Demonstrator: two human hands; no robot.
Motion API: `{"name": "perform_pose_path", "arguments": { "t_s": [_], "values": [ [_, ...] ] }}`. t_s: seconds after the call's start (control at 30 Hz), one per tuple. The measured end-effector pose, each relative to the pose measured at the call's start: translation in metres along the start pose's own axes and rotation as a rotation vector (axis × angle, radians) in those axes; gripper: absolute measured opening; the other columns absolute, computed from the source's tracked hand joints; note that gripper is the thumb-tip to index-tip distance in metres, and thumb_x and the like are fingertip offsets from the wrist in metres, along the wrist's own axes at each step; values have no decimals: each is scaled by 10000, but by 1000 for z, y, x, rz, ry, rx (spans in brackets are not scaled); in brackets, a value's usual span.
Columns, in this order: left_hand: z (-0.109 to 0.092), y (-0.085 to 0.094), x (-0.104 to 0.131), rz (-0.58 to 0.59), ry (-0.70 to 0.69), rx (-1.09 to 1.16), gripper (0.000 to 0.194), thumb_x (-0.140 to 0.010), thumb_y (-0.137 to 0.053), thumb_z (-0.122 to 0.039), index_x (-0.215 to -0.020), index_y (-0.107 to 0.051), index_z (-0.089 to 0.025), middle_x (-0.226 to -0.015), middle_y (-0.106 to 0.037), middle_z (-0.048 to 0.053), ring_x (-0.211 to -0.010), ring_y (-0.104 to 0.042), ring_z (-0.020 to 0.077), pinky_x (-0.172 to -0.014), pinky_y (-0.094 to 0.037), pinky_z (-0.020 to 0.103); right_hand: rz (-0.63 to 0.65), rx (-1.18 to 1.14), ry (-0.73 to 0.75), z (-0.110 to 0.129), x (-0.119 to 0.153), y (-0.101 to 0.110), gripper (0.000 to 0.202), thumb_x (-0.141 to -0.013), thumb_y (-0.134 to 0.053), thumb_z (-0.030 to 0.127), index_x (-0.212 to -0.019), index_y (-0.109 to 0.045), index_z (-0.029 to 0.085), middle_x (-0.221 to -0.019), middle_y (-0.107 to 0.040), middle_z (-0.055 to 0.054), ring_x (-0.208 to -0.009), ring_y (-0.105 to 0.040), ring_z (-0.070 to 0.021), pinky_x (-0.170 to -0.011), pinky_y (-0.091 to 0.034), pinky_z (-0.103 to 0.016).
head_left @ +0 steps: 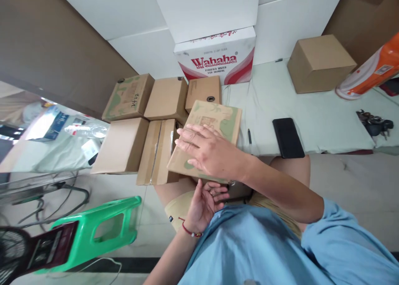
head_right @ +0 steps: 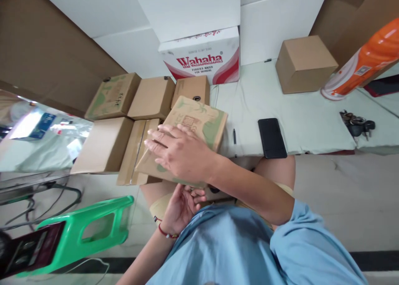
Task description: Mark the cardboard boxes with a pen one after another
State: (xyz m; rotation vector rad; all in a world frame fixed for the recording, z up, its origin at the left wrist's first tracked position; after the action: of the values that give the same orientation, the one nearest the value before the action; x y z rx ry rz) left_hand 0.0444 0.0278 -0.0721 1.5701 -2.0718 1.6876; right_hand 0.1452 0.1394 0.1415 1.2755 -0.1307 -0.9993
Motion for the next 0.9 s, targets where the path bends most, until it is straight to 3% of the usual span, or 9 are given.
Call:
{"name": "perform_pose_path", "arguments": {
  "t_s": [0.07, 0.13, 0.23, 0.3, 0.37, 0.47, 0.53, 0.77, 0.9],
  "values": [
    [-2, -4, -1, -35, -22, -38, 448, -1047, -672, -587, -1077, -783, -153, -1146, -833, 153, -1011, -832, 267, -695, -689, 290, -13, -6, 3, -5, 2, 0, 474, -1092, -579, 228, -1559, -597, 149, -1706, -527, -130, -1584, -439, -303, -1305, -376, -542],
    [-10, -3, -1, -94, -82, -85, 412, -1035, -708, -554, -1121, -780, -157, -1239, -806, 151, -1068, -810, 264, -741, -695, 314, -133, -9, -61, -24, 15, 14, 433, -1097, -560, 234, -1519, -625, 163, -1643, -594, -122, -1528, -509, -288, -1288, -409, -524],
    [-21, -2, 3, -150, -154, -160, 430, -973, -796, -550, -1181, -760, -176, -1235, -791, 133, -1049, -799, 262, -779, -690, 344, -351, 70, -440, -84, 60, 42, 347, -1103, -511, 272, -1378, -700, 179, -1364, -750, -129, -1291, -672, -301, -1157, -517, -511],
    [-26, -4, 6, -155, -191, -209, 473, -943, -828, -561, -1237, -735, -203, -1265, -776, 124, -1056, -794, 271, -797, -681, 360, -279, 153, -776, -125, 97, 41, 310, -1073, -537, 264, -1290, -727, 151, -1212, -770, -152, -1136, -726, -322, -1007, -575, -476],
    [-28, -9, 8, -151, -213, -255, 497, -922, -852, -556, -1256, -720, -212, -1302, -763, 128, -1072, -786, 278, -812, -669, 365, -41, 207, -986, -150, 127, 22, 318, -1059, -571, 298, -1290, -722, 141, -1206, -760, -175, -1068, -750, -338, -905, -578, -445],
    [-28, -13, 8, -172, -249, -285, 489, -900, -876, -553, -1204, -726, -200, -1295, -764, 137, -1122, -763, 283, -866, -656, 383, 264, 251, -1082, -159, 147, -16, 404, -1065, -587, 397, -1352, -679, 127, -1281, -727, -220, -1058, -767, -373, -845, -562, -430],
    [-28, -12, 6, -214, -271, -276, 518, -869, -886, -601, -1153, -737, -195, -1272, -767, 136, -1177, -740, 294, -923, -648, 413, 317, 249, -1111, -157, 149, -32, 442, -1060, -597, 412, -1367, -654, 98, -1305, -714, -250, -1082, -770, -397, -848, -557, -431],
    [-53, 27, 27, -548, -503, -170, 632, -845, -744, -829, -1120, -701, -262, -1218, -734, 96, -1323, -660, 349, -915, -642, 489, 218, 112, -1220, -168, 155, -34, 196, -958, -601, 219, -1057, -724, 101, -1099, -781, -266, -1107, -763, -405, -899, -536, -436],
    [-79, 22, 39, -526, -585, -226, 661, -840, -754, -828, -1313, -669, -374, -1359, -682, 70, -1331, -634, 309, -839, -660, 399, 42, -151, -1204, -166, 169, -28, 194, -983, -484, 307, -855, -599, 217, -971, -800, -134, -945, -768, -261, -815, -557, -342]
  ]
}}
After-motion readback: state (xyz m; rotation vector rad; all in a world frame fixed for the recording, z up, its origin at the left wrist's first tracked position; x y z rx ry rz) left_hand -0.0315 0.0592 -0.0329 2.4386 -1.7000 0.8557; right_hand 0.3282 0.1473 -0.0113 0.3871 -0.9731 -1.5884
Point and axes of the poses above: each hand's wrist, its own x-axis away from the middle knuckle, its own y-axis out of the back of the hand, z = x × y, the point moved 8 cm from there along -x, towards the middle knuckle
